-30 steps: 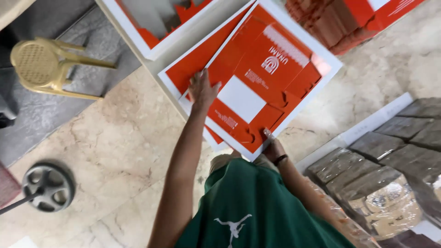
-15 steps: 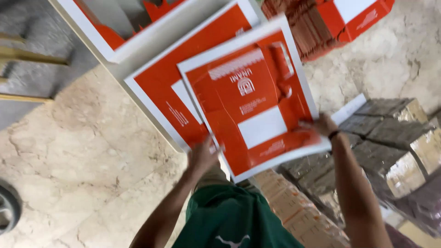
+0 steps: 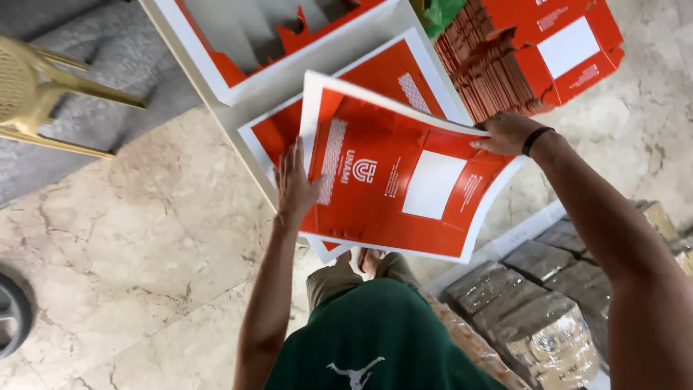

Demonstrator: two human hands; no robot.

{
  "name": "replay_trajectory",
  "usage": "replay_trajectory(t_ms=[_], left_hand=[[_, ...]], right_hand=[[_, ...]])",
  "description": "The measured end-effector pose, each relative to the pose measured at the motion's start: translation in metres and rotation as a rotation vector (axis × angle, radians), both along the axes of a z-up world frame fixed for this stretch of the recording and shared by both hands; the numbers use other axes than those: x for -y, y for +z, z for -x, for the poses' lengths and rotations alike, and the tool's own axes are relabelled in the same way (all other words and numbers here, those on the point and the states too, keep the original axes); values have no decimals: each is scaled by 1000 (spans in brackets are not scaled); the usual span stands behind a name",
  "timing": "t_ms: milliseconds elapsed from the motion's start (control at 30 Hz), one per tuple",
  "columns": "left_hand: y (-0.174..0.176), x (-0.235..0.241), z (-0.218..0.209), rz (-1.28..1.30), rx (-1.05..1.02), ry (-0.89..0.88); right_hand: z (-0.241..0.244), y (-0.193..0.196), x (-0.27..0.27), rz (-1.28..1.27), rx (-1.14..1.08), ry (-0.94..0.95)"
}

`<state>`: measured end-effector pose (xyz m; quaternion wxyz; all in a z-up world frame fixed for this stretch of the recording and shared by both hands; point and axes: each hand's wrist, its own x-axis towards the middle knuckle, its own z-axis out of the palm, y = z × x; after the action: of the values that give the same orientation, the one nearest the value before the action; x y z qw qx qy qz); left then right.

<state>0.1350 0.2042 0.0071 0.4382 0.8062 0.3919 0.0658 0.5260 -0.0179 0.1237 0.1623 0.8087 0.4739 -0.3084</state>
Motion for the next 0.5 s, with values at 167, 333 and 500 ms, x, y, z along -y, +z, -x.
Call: replay_trajectory(t_ms=[167,333,500], left_hand=[[6,61,59,70,-303,307],[-7,102,80,132,-375,476],[1,133,94,392,-503,654]], right_hand=[[-2,-43,-62,-22,50,319],[25,-40,-146,-219,167,333],[-21,-70,-57,-579,135,30]])
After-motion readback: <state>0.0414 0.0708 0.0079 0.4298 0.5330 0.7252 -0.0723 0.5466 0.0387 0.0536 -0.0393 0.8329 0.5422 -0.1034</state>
